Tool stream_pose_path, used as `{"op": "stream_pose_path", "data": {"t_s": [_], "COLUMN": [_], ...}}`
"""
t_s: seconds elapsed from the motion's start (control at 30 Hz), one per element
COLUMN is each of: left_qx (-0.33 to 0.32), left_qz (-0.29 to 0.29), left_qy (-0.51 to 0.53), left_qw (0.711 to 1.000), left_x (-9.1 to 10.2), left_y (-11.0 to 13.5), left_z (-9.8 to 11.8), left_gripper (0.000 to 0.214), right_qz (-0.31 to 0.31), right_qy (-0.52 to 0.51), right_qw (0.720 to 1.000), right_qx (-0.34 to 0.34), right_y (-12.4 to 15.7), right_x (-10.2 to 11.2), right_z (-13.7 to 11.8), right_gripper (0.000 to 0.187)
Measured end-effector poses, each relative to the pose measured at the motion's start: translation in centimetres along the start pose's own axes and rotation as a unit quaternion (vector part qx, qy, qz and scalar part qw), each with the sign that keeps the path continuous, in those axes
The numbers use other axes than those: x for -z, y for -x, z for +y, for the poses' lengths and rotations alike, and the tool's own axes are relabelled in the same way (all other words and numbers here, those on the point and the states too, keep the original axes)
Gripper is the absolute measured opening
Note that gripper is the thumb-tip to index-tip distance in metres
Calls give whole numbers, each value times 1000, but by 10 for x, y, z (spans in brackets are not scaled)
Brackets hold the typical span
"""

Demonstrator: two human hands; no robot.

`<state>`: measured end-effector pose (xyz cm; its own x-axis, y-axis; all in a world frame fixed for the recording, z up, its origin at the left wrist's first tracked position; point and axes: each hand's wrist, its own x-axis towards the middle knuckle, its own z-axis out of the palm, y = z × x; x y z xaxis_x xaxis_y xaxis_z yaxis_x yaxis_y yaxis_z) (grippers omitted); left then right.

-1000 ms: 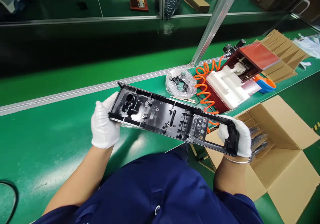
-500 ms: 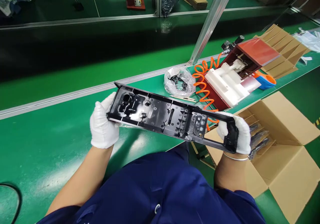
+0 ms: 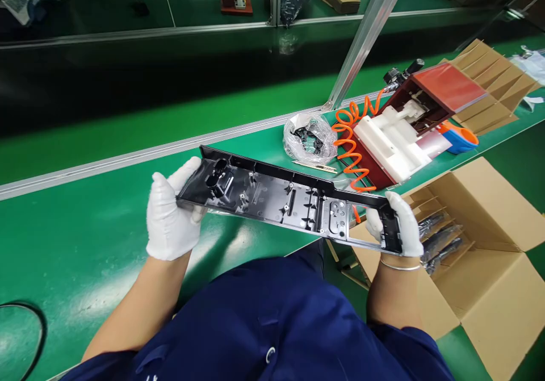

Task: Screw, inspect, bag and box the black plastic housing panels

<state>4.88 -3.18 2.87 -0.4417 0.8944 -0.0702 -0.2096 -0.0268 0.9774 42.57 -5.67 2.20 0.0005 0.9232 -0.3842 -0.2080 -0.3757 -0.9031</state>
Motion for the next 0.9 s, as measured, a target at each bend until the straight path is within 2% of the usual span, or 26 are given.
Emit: {"op": "stream_pose_path", "data": {"t_s": [0.27,0.57,0.9], "left_qx": [13,30,41], "left_qz": [-5,-18,-22], "left_qy": [12,32,32], "left_qw": [1000,999,998], "left_x": [4,5,8], "left_y": [-1,-2,-5], "left_z": [1,-3,-7], "left_gripper": [66,71,79], "right_qz": [-1,-44,-58], "right_qy": [43,46,42], "right_qw": [999,998,997], "right_qx": [-23,24,22], "right_y": [-1,2,2], "right_x": [6,3,2], "right_z": [8,9,8], "right_gripper": [67,67,67]}}
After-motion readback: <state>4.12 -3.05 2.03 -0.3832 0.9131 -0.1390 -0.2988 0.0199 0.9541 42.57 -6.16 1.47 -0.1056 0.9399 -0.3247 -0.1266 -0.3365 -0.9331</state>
